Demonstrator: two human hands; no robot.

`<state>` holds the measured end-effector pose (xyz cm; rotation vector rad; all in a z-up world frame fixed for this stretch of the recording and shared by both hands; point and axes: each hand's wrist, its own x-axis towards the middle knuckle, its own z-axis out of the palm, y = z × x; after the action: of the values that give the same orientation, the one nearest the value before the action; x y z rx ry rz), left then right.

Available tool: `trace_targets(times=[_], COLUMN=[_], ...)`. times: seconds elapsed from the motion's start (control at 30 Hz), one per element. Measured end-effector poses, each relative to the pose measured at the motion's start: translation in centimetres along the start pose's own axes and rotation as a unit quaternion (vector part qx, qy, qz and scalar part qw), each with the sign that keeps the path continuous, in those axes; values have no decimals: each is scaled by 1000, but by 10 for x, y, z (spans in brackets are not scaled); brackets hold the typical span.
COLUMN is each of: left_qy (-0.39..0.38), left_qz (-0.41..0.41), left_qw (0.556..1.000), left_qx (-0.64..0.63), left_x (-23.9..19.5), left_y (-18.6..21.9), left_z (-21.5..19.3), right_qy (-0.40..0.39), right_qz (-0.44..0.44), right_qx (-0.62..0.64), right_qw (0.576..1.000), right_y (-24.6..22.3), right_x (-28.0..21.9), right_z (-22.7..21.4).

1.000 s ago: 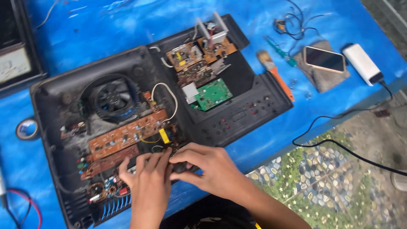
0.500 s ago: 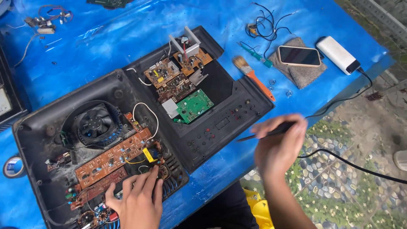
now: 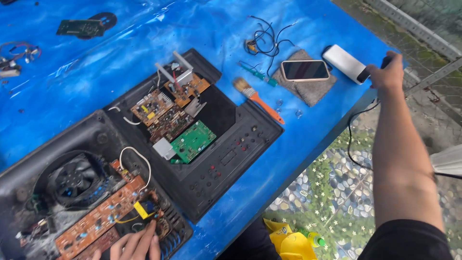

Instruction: The person works on the internal components of a disassembled electronic device, using a black tool to manipulate wires and parts on the circuit board. The person also briefly handles a smartphone and a power bank on the table.

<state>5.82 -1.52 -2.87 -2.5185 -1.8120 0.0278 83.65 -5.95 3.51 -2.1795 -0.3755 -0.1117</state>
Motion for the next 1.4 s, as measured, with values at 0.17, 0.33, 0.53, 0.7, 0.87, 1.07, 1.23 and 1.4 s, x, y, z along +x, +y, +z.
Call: trace_targets(times=[0.17, 0.33, 0.53, 0.7, 0.87, 1.07, 1.23, 1.4], left_qy=[158, 125, 111, 127, 134, 95, 97, 74], left_qz=[210, 131, 141, 128, 61, 11, 15, -12], left_qw=[950, 976, 977, 975, 981, 994, 995, 997], left_qx=[-167, -122, -111, -132, -124, -45, 0, 18], left_x=[19, 9, 11, 6, -3, -1, -4, -4], left_y=[-49, -38, -49, -40, -30, 5, 0, 10], left_z=[104, 104, 118, 104, 102, 24, 30, 9], right_qy=[-279, -265, -162, -106, -133, -229, -193, -257], right_qz=[45, 22, -220, -323, -266, -87, -320, -319], right_qx=[-164, -142, -114, -116, -112, -131, -182, -211], right_qw=[945, 954, 955, 933, 948, 961, 909, 888], right_y=[-19, -23, 2, 28, 12, -19, -14, -53], right_x=[-13, -21, -38, -36, -43, -47, -34, -57], right_z=[-20, -25, -30, -25, -29, -33, -5, 19])
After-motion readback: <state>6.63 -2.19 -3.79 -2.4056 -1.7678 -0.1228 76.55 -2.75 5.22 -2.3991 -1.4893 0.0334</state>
